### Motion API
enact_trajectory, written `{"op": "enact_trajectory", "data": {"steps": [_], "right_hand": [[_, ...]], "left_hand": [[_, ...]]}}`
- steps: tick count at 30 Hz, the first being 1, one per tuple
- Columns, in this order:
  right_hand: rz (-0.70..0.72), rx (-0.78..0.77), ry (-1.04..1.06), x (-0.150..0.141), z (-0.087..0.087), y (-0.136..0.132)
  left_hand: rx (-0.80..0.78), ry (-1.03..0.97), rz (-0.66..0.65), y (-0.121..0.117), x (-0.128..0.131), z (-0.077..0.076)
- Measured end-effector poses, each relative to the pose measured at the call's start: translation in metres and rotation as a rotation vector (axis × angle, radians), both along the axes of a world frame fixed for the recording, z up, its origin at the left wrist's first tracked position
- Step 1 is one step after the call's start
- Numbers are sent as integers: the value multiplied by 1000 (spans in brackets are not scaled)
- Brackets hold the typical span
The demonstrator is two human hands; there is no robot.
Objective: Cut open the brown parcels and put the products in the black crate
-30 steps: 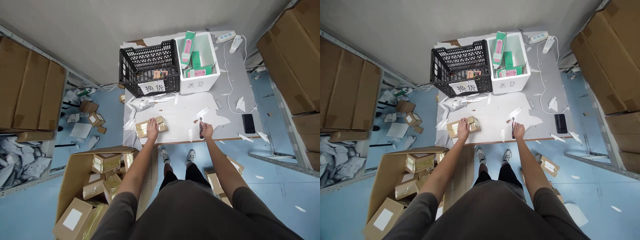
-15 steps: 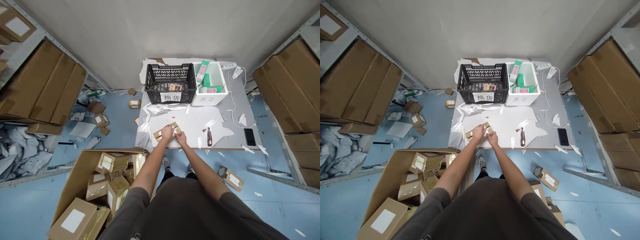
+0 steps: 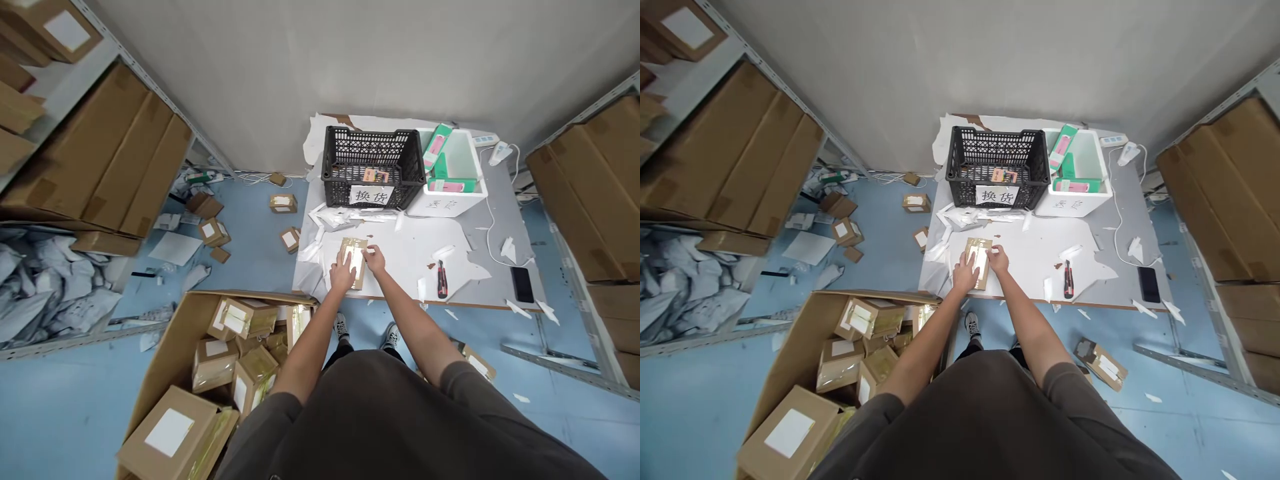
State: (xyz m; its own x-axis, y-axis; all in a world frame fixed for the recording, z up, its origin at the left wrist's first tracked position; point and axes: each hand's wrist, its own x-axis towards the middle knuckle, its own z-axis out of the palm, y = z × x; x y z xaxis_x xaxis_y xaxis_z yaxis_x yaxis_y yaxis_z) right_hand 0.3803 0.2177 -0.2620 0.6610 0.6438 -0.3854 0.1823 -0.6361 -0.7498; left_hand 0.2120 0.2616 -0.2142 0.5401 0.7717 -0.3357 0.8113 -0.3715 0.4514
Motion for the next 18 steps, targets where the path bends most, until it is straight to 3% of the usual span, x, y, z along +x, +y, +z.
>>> {"op": "enact_trajectory", "data": {"steps": [4,9,13,16,18], "right_hand": [[63,-36,0,-12,11,13],[190,36,-36,-27,17,-11],[206,25,-29,-27,19,-27],[220,-45,-55,-34,21,-25],[226,-105,-106,-47,23,-19]], "left_hand": [[-34,-40,82,-3,-12,-2],[-103,-171,171,10,-21,-1],[-219,-347,249,27,-49,-7],[-94,-389,327,31,-67,-13],[42,-356,254,29,-68,-15]]}}
